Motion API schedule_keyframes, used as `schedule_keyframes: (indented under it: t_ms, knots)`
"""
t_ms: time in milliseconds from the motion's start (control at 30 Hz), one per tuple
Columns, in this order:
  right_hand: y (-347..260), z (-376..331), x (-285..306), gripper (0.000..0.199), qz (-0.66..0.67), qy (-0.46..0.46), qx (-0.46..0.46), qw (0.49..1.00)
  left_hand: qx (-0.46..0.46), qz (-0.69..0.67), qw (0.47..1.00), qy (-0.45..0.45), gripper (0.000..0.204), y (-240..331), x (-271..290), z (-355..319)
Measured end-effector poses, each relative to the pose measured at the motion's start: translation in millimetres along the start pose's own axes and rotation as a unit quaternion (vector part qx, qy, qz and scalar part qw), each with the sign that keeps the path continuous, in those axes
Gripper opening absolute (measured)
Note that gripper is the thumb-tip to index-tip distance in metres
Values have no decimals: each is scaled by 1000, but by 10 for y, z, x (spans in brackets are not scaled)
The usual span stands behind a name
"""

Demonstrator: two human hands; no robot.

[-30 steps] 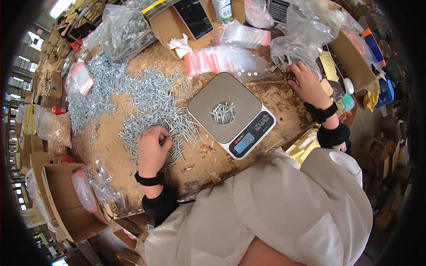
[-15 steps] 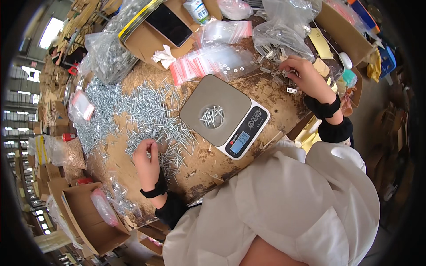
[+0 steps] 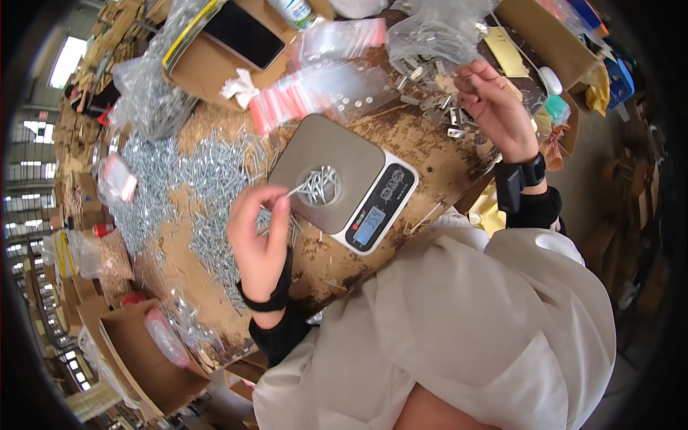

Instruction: The person repeatedly scoops metal screws from a large pile on a table, places them onto a digital scale to weigh them, and then transfers the weighed screws into small plastic bags. The person seals each bag and sets it aside before repeating the process with a new batch of screws.

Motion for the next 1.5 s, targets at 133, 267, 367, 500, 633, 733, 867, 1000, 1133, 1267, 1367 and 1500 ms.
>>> schedule_keyframes:
  t_ms: [133, 267, 367, 500, 633, 733, 867, 1000, 1133, 1267, 1367, 1500]
  knots:
    - [34, -18, 51, 22, 132, 106, -38, 985, -14, 18, 1000, -13, 16, 1, -120, 106]
    - [94, -33, 162, 33, 183, 83, -65, 977, 1, -11, 999, 33, 17, -112, -40, 61]
    - [53, -68, 58, 37, 139, 183, -62, 971, 7, -9, 999, 48, 12, -196, 45, 19]
    - [-24, -96, -137, 33, 41, 239, -51, 969, 4, 27, 999, 46, 9, -205, 50, -5]
    - [-71, -205, 203, 24, -143, 51, -54, 987, -30, 67, 997, 39, 10, -165, 55, -26]
    - [-215, -195, 256, 16, -598, 14, 46, 800, -53, 93, 994, 32, 9, -152, 60, -42]
    - [-301, -268, 193, 19, -731, -91, -76, 672, -68, 103, 992, 29, 9, -165, 74, -62]
    - [-281, -324, 137, 20, -759, -105, -77, 638, -82, 109, 990, 34, 8, -134, 82, -75]
    - [-201, -293, 170, 22, -768, -82, -48, 633, -90, 106, 990, 25, 7, -116, 86, -89]
    - [-204, -258, 155, 21, -781, -83, -45, 618, -103, 108, 988, 29, 6, -130, 79, -104]
    - [-195, -204, 247, 20, -784, -78, -55, 614, -103, 102, 989, 21, 6, -149, 92, -100]
    - [-200, -180, 493, 19, -757, -92, -33, 646, -125, 104, 986, 22, 6, -167, 106, -80]
Point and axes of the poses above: each hand's wrist, its own z-axis towards the middle knuckle, its own x-axis out of the back of the hand, y = z × x, the point moved 4 cm from there along z, towards the middle knuckle, and after that the axes turned 10 degrees about x, right-handed, at the moved point
